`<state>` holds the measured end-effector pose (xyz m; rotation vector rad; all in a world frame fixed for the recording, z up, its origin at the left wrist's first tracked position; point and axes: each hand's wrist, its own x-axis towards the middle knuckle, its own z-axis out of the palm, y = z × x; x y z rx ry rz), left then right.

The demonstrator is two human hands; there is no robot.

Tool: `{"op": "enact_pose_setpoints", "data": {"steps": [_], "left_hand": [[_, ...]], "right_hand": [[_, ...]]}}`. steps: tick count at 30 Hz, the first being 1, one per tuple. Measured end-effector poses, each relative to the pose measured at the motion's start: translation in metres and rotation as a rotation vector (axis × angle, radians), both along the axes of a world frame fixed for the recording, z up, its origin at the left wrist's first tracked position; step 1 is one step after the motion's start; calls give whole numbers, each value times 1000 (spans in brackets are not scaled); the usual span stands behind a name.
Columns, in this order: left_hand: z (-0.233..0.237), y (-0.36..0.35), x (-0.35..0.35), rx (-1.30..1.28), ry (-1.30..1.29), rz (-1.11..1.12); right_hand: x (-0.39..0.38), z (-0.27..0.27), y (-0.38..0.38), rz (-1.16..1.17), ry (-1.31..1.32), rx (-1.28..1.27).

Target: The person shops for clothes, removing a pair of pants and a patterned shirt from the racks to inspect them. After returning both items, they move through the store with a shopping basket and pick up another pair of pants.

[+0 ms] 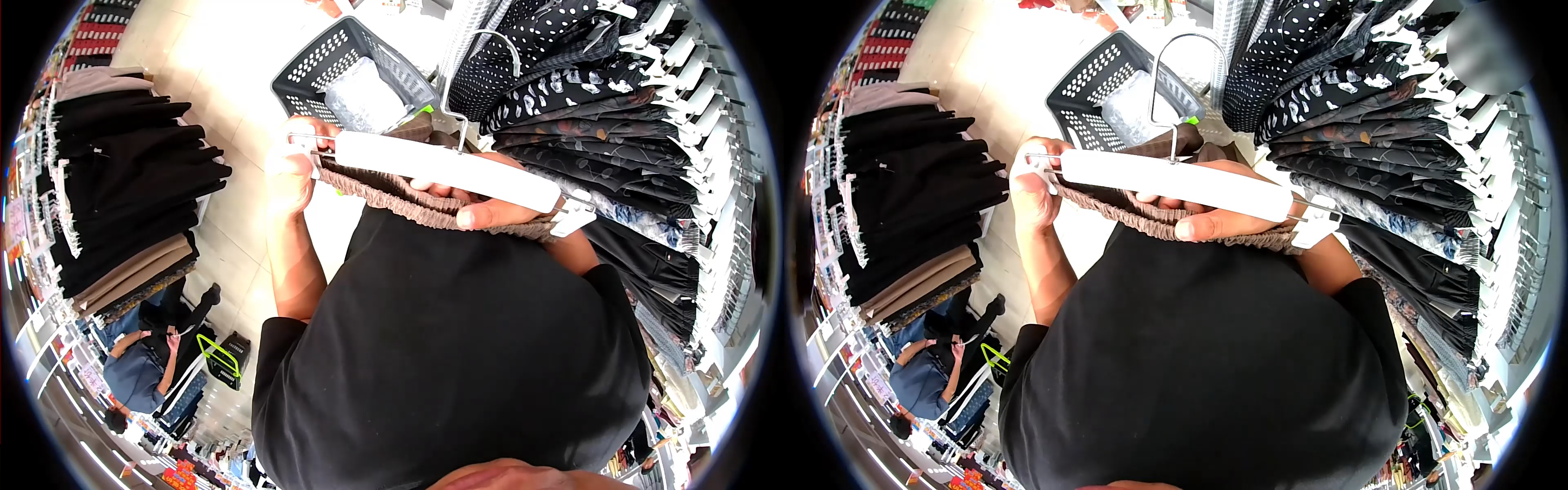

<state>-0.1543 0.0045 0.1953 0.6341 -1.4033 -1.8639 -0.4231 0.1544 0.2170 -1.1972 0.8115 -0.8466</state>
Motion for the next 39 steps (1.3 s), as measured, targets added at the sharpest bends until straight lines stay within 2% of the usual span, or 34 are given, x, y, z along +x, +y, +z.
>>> {"op": "enact_pose_setpoints", "data": {"steps": [5,7,9,10,11,13,17,18,21,25,26,29,31,39], "left_hand": [[-1,2,1,-53,-20,-4],[0,4,0,-64,39,-30],[0,6,0,-108,-12,32],[-2,7,-1,-147,-56,89],[-5,6,1,-166,-77,95],[-7,8,4,-118,-134,140],[-11,11,8,-36,-127,117],[-14,11,11,-16,-101,107],[-17,13,13,17,-40,92],[-9,17,7,-65,-21,59],[-8,17,5,-135,47,-9],[-1,18,-7,-318,235,-134],[1,17,-8,-379,252,-172],[-3,20,-8,-368,250,-195]], "right_hand": [[0,15,-3,99,26,-15],[3,4,-1,57,9,-172],[11,-7,5,-18,-189,-74],[8,-7,4,-36,-171,-58],[10,-4,6,-78,-213,60],[14,3,9,-257,-192,133],[10,-10,14,-261,39,54],[8,-23,11,-162,49,26],[8,-25,18,-170,89,-5],[15,-23,22,-256,-115,-121],[14,-20,24,-195,-240,364],[18,-20,30,-221,-94,181],[20,-14,34,-228,-198,251],[25,-18,43,-281,-133,230]]}}
